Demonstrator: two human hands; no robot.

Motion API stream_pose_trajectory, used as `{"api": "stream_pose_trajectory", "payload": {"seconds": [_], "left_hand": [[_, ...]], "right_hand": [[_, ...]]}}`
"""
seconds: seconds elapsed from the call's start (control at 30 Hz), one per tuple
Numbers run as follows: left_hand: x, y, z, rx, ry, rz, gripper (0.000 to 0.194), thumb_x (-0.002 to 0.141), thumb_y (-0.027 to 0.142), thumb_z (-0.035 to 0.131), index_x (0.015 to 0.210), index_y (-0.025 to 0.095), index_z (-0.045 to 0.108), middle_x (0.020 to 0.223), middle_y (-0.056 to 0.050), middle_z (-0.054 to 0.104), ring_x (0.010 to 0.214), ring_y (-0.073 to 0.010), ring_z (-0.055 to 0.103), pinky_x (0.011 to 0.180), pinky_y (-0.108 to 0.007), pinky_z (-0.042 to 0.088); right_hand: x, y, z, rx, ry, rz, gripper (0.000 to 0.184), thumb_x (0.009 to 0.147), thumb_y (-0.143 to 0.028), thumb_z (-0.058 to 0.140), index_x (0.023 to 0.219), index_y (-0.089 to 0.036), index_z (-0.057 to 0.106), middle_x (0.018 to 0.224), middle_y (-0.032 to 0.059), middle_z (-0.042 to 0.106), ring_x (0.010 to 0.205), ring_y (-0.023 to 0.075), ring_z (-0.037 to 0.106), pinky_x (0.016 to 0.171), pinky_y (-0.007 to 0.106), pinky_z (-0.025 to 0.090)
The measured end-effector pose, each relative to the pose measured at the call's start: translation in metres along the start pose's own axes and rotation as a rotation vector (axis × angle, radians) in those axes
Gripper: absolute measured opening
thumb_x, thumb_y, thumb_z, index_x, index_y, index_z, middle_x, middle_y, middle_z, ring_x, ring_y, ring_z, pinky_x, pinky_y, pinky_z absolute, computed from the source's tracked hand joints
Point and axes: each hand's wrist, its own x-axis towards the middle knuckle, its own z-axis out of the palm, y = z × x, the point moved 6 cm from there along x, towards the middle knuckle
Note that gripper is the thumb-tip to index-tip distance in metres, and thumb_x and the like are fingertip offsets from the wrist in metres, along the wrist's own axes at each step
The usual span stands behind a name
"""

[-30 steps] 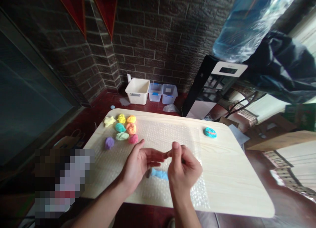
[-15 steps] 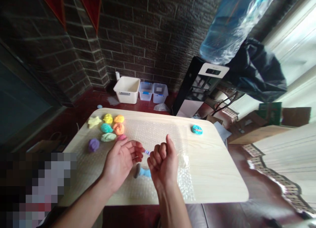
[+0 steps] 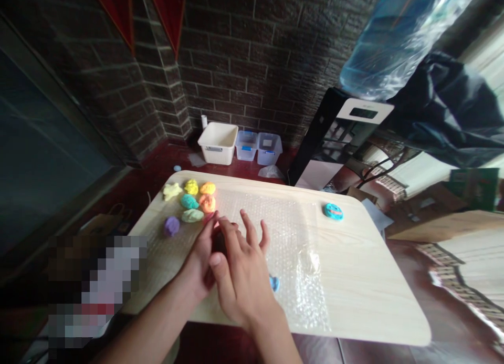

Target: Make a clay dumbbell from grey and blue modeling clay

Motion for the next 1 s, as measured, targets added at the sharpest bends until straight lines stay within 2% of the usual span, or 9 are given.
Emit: {"api": "stream_pose_trajectory", "payload": {"seconds": [0.1, 0.23, 0.4, 0.5, 0.6, 0.67, 0.77, 0.9, 1.0], "left_hand": [[-0.002, 0.004, -0.002, 0.067, 0.029, 0.034, 0.048, 0.088, 0.047, 0.08, 0.061, 0.019, 0.052, 0.052, 0.005, 0.052, 0.039, -0.0061, 0.038, 0.038, -0.018, 0.027], [-0.009, 0.004, 0.004, 0.072, 0.014, 0.018, 0.058, 0.09, 0.041, 0.074, 0.052, 0.021, 0.036, 0.042, 0.008, 0.035, 0.034, -0.0044, 0.02, 0.034, -0.017, 0.012], [-0.012, 0.004, 0.01, 0.061, -0.029, 0.015, 0.063, 0.092, 0.041, 0.074, 0.05, 0.021, 0.032, 0.04, 0.009, 0.03, 0.033, -0.0036, 0.018, 0.031, -0.016, 0.013], [-0.012, 0.007, 0.014, 0.052, -0.083, 0.052, 0.049, 0.095, 0.038, 0.073, 0.056, 0.018, 0.051, 0.044, 0.007, 0.042, 0.033, -0.0043, 0.031, 0.03, -0.014, 0.026], [-0.012, 0.01, 0.018, 0.072, -0.146, 0.083, 0.015, 0.096, 0.026, 0.072, 0.099, 0.011, 0.076, 0.068, -0.002, 0.071, 0.049, -0.0103, 0.063, 0.047, -0.02, 0.057], [-0.013, 0.009, 0.02, 0.092, -0.171, 0.067, 0.029, 0.095, 0.02, 0.072, 0.122, 0.011, 0.074, 0.088, -0.009, 0.08, 0.061, -0.0146, 0.074, 0.057, -0.025, 0.065], [-0.014, 0.009, 0.018, 0.118, -0.16, 0.044, 0.027, 0.097, 0.024, 0.071, 0.121, 0.011, 0.073, 0.077, -0.005, 0.076, 0.044, -0.0093, 0.062, 0.039, -0.017, 0.051], [-0.016, 0.007, 0.018, 0.112, -0.204, 0.007, 0.027, 0.098, 0.04, 0.07, 0.092, 0.014, 0.075, 0.045, 0.01, 0.042, 0.029, -0.0036, 0.018, 0.025, -0.014, 0.018], [-0.017, 0.006, 0.019, 0.088, -0.254, -0.007, 0.037, 0.098, 0.046, 0.066, 0.079, 0.014, 0.072, 0.044, 0.009, 0.038, 0.033, -0.0036, 0.017, 0.029, -0.014, 0.018]], "right_hand": [[-0.004, 0.015, -0.02, 0.265, 0.305, 0.128, 0.047, 0.113, -0.05, 0.036, 0.144, -0.03, 0.066, 0.146, 0.0079, 0.07, 0.144, 0.0346, 0.056, 0.123, 0.062, 0.029], [-0.01, 0.043, -0.029, 0.737, 0.604, 0.342, 0.041, 0.109, -0.052, 0.046, 0.109, -0.025, 0.077, 0.111, 0.0076, 0.079, 0.1, 0.0265, 0.072, 0.092, 0.045, 0.054], [-0.005, 0.046, -0.022, 0.805, 0.54, 0.415, 0.038, 0.106, -0.05, 0.054, 0.099, -0.022, 0.078, 0.104, 0.0071, 0.078, 0.085, 0.022, 0.069, 0.081, 0.038, 0.053], [-0.004, 0.043, -0.02, 0.783, 0.501, 0.415, 0.037, 0.106, -0.049, 0.053, 0.101, -0.022, 0.078, 0.105, 0.007, 0.078, 0.086, 0.0219, 0.07, 0.081, 0.038, 0.053], [-0.004, 0.045, -0.02, 0.788, 0.496, 0.415, 0.037, 0.107, -0.049, 0.053, 0.102, -0.023, 0.079, 0.106, 0.0067, 0.078, 0.089, 0.0222, 0.071, 0.082, 0.037, 0.054], [-0.005, 0.048, -0.021, 0.796, 0.499, 0.414, 0.036, 0.106, -0.049, 0.054, 0.102, -0.023, 0.079, 0.106, 0.0065, 0.078, 0.092, 0.0223, 0.071, 0.081, 0.036, 0.054], [-0.005, 0.049, -0.021, 0.808, 0.497, 0.404, 0.035, 0.107, -0.048, 0.054, 0.102, -0.023, 0.079, 0.106, 0.0064, 0.078, 0.09, 0.0216, 0.071, 0.079, 0.035, 0.054], [-0.003, 0.046, -0.021, 0.82, 0.485, 0.398, 0.037, 0.107, -0.048, 0.053, 0.1, -0.022, 0.079, 0.104, 0.0063, 0.077, 0.086, 0.0211, 0.07, 0.077, 0.035, 0.054], [-0.004, 0.046, -0.021, 0.817, 0.486, 0.408, 0.038, 0.107, -0.049, 0.053, 0.099, -0.022, 0.078, 0.103, 0.0066, 0.078, 0.085, 0.0216, 0.07, 0.077, 0.036, 0.053]]}}
